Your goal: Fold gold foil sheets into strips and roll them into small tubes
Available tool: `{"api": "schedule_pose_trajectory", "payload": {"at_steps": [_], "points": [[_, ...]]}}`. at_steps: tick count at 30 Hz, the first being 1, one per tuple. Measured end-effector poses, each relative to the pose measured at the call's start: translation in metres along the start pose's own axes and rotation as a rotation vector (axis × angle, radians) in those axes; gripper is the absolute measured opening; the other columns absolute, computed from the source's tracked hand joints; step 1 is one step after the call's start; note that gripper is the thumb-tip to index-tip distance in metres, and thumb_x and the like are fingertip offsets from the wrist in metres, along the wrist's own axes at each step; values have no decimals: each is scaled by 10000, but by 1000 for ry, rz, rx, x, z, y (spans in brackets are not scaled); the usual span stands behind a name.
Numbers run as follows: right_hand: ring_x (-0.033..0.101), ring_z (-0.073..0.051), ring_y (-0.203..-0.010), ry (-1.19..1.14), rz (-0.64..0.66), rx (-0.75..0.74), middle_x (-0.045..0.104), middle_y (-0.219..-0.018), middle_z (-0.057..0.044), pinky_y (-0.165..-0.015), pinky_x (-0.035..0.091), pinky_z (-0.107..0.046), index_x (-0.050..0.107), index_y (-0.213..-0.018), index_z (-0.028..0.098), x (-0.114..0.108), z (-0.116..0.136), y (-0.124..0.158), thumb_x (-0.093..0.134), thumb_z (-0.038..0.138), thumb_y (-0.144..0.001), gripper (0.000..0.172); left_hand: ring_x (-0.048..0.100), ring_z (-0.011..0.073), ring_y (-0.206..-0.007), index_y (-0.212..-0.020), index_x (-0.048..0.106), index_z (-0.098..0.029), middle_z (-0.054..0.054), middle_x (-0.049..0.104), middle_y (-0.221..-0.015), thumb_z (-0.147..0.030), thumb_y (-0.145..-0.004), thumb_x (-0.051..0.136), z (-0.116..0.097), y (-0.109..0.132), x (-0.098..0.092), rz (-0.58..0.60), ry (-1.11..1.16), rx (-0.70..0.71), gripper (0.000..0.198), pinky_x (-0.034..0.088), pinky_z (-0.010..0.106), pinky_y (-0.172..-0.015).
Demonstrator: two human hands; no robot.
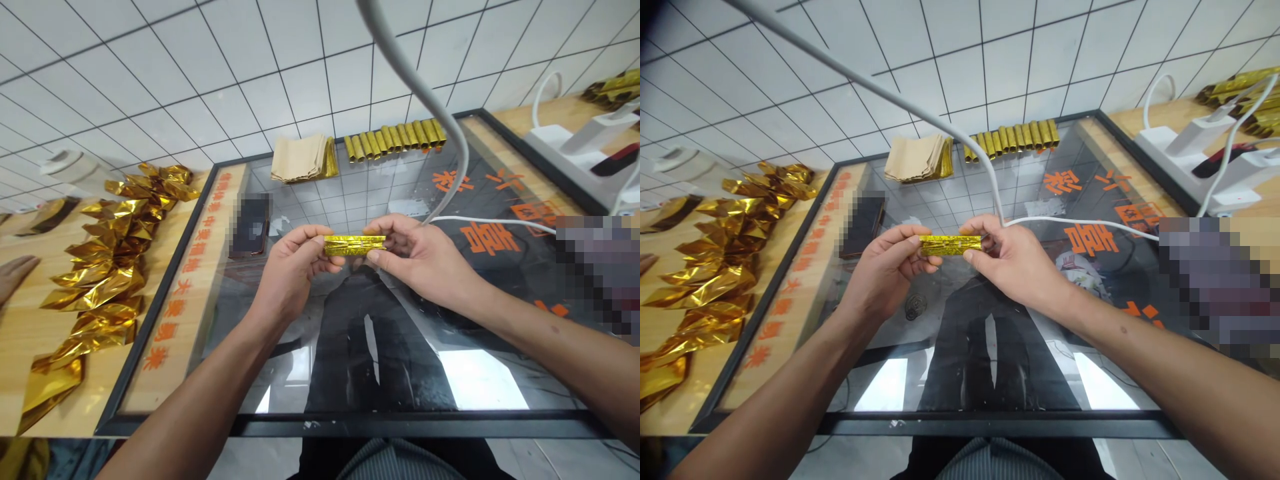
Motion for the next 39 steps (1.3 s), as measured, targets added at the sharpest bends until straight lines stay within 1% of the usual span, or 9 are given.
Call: {"api": "schedule_pose_trajectory", "payload": {"at_steps": [4,8,14,18,23,29,33,36,39], "points": [[721,-210,-816,-79,-9,34,757,-920,-27,-746,574,-357,688,-1140,228,-2,-1,-2,781,280,-935,231,767,164,-646,-1036,728,-124,60,778,-765,-190,-851,728,-1,1,2,-8,-6,-17,196,617,236,-628],[693,-197,-747,-114,-11,50,730,-848,-8,-662,542,-328,709,-1123,239,-4,-3,-3,838,304,-913,256,764,159,-649,-1049,728,-123,62,779,-765,-199,-878,726,-1,2,3,6,-12,-12,187,621,236,-639],[702,-193,-775,-126,6,46,772,-952,-33,-683,539,-333,712,-1106,238,-3,-4,-3,781,310,-958,178,763,152,-660,-1039,729,-128,63,781,-789,-262,-915,747,0,2,4,39,-3,-1,184,623,233,-647],[697,-183,-768,-145,6,50,774,-948,-34,-690,530,-331,697,-1105,223,-2,-4,-4,757,302,-961,175,769,159,-684,-1107,711,-138,43,768,-797,-307,-894,804,1,3,6,60,-7,2,288,623,241,-653],[690,-184,-783,-152,11,62,775,-964,-39,-689,521,-327,699,-1092,222,-1,-5,-4,768,312,-946,185,778,150,-722,-1223,667,-160,4,751,-879,-178,-813,855,2,3,7,66,-21,48,452,620,238,-668],[645,-182,-806,-85,152,78,745,-916,-20,-717,483,-329,740,-1053,219,10,2,0,776,399,-955,208,728,120,-678,-1193,684,-162,3,739,-855,-206,-846,833,0,-2,-1,18,-54,120,380,564,214,-609],[631,-182,-798,-49,148,107,723,-878,-17,-719,477,-333,745,-1024,217,10,3,2,741,418,-978,206,687,102,-663,-1151,716,-168,-9,703,-830,-212,-874,803,-3,0,1,23,-126,159,294,530,208,-598],[650,-173,-798,-94,116,89,732,-921,-14,-746,519,-330,714,-1119,221,8,2,2,790,367,-944,240,669,95,-674,-1130,734,-182,-14,684,-858,-218,-886,796,-5,3,5,47,-169,188,255,517,211,-600],[668,-156,-796,-121,84,28,723,-1005,-2,-751,559,-318,643,-1319,257,6,5,4,814,317,-933,427,632,92,-681,-1141,737,-199,-14,684,-880,-224,-881,812,-4,5,8,66,-204,197,271,495,215,-599]]}}
Point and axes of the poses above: each hand's wrist, its own y-axis away from the middle knuckle, its own x-axis out of the palm, z = x × y, the point moved 7 cm from there along -y, towards the middle knuckle
